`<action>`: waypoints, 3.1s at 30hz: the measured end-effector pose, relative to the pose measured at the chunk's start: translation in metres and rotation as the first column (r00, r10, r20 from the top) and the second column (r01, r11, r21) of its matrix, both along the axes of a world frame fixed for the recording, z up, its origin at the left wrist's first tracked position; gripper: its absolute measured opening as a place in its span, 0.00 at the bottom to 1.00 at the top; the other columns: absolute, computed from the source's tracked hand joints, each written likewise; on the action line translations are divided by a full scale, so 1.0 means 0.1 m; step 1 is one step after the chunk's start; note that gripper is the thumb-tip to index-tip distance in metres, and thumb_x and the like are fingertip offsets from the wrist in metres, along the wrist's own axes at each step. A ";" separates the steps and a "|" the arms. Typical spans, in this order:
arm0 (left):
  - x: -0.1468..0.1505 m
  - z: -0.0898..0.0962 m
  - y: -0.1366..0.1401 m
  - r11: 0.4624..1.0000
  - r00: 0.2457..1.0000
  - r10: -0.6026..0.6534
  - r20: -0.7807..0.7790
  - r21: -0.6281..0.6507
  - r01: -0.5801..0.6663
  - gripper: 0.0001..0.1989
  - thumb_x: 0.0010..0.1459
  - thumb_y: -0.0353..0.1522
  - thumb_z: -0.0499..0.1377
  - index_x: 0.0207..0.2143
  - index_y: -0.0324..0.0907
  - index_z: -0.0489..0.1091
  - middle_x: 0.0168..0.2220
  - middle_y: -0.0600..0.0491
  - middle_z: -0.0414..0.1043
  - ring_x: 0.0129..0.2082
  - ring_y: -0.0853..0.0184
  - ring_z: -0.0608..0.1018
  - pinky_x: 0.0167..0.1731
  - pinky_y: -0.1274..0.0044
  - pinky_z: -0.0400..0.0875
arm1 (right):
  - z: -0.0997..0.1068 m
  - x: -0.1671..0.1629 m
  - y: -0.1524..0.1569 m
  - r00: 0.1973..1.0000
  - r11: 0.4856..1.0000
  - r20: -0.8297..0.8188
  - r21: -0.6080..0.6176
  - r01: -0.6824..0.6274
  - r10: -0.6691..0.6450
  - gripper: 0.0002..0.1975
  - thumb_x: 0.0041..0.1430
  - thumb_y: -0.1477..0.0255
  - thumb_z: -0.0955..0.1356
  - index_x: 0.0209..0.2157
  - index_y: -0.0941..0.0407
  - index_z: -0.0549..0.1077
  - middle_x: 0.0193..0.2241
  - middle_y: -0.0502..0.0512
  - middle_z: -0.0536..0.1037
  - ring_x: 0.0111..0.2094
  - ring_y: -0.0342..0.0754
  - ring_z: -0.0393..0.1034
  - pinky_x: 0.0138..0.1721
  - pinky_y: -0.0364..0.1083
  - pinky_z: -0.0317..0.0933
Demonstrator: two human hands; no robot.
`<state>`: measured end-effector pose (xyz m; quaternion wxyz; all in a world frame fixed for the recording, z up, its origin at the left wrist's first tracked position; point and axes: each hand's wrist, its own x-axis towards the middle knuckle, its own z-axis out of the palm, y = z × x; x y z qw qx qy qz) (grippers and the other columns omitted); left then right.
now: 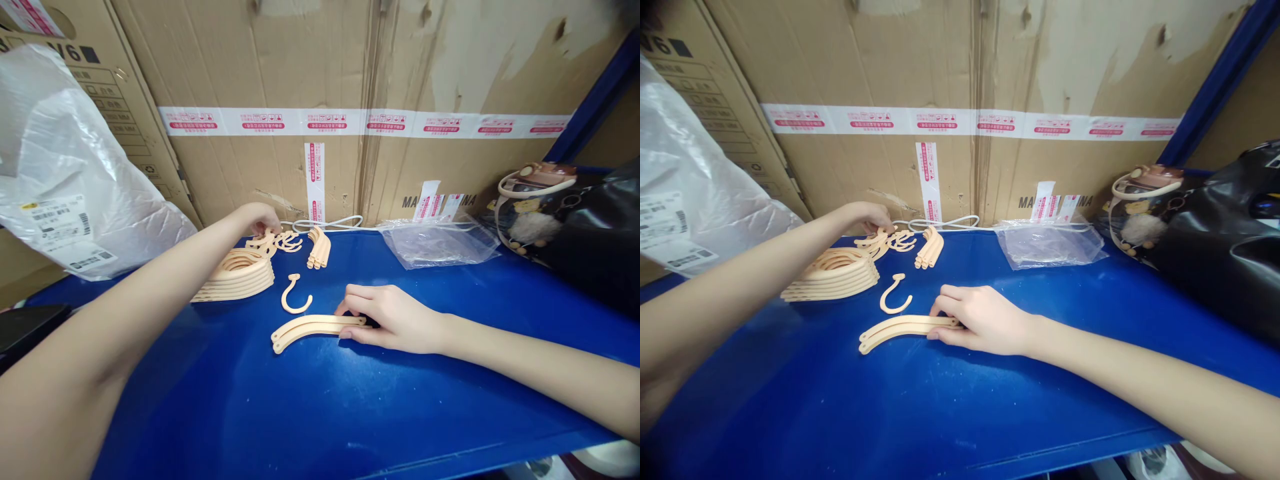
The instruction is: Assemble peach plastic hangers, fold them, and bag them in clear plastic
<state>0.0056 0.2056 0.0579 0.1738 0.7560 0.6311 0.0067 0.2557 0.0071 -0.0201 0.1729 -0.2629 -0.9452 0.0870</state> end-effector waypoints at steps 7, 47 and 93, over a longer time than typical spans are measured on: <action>0.03 0.35 -0.17 0.975 0.994 0.040 -0.102 0.220 -0.017 0.10 0.53 0.34 0.63 0.36 0.36 0.74 0.30 0.47 0.74 0.35 0.55 0.78 0.35 0.72 0.68 | 0.00 -0.01 0.00 1.000 1.000 0.004 -0.005 -0.001 0.001 0.16 0.67 0.61 0.62 0.43 0.58 0.72 0.35 0.53 0.72 0.29 0.42 0.66 0.31 0.42 0.59; 0.15 -0.71 -1.80 0.896 0.770 -0.397 0.500 0.394 0.206 0.12 0.62 0.39 0.52 0.32 0.44 0.72 0.23 0.56 0.73 0.23 0.68 0.72 0.24 0.77 0.62 | 0.06 0.00 0.16 0.807 0.931 -0.468 -0.237 0.278 -0.360 0.13 0.61 0.61 0.67 0.39 0.56 0.76 0.34 0.54 0.77 0.34 0.48 0.72 0.39 0.48 0.65; -0.14 -0.49 -1.89 0.558 0.676 -0.534 -0.508 0.390 0.733 0.11 0.63 0.26 0.56 0.28 0.39 0.73 0.31 0.51 0.72 0.32 0.62 0.70 0.31 0.73 0.60 | -0.01 0.04 0.24 0.908 0.947 -0.288 0.020 0.322 -0.303 0.08 0.65 0.69 0.64 0.38 0.55 0.75 0.34 0.54 0.74 0.37 0.48 0.67 0.41 0.49 0.58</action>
